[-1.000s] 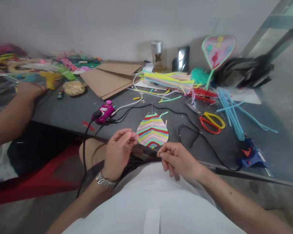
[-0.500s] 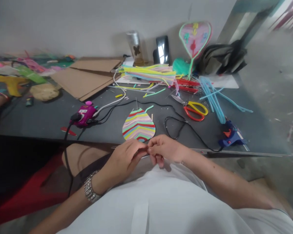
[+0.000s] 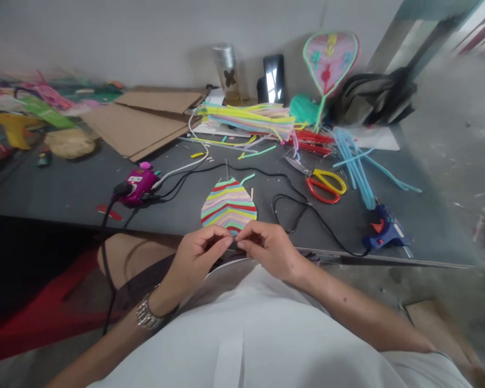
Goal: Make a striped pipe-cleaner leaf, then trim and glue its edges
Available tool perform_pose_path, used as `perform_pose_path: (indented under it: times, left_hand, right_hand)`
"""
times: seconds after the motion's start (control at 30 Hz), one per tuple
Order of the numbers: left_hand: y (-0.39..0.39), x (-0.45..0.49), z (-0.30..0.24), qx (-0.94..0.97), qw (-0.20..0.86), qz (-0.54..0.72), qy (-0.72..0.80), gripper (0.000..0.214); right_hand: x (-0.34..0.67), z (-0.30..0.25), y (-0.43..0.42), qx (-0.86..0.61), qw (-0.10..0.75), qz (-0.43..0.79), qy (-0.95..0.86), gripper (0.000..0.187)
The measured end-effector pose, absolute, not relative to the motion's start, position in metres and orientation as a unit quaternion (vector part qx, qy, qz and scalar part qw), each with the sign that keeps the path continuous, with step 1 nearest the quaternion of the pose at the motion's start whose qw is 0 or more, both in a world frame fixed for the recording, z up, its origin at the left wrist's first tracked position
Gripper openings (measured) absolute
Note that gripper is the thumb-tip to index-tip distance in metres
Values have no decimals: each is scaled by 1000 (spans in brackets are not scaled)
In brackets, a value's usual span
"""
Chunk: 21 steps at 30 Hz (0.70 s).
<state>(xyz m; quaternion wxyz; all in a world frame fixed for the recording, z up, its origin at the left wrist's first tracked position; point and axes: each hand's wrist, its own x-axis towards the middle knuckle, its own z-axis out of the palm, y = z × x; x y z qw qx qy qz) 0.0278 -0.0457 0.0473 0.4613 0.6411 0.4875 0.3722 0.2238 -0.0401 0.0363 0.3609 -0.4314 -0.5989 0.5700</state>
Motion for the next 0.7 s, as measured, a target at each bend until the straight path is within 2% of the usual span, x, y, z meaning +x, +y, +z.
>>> perform_pose_path:
  times: [0.2,0.4,0.53,0.7]
  left_hand:
    - [-46,27,43,625,525,341,467,19]
    - [-47,29,40,627,525,344,461,17]
    - [-51,31,36,679,456,353,454,16]
    - [-54,33,32,725,337,412,436,13]
  right_hand:
    - [226,38,-41,-413,388,455,-687,8]
    - [224,39,-40,-402,408,444,-689,10]
    - [222,41,-40,-414,398,517,-635,13]
    - [220,39,-36,-387,415,654,-500,30]
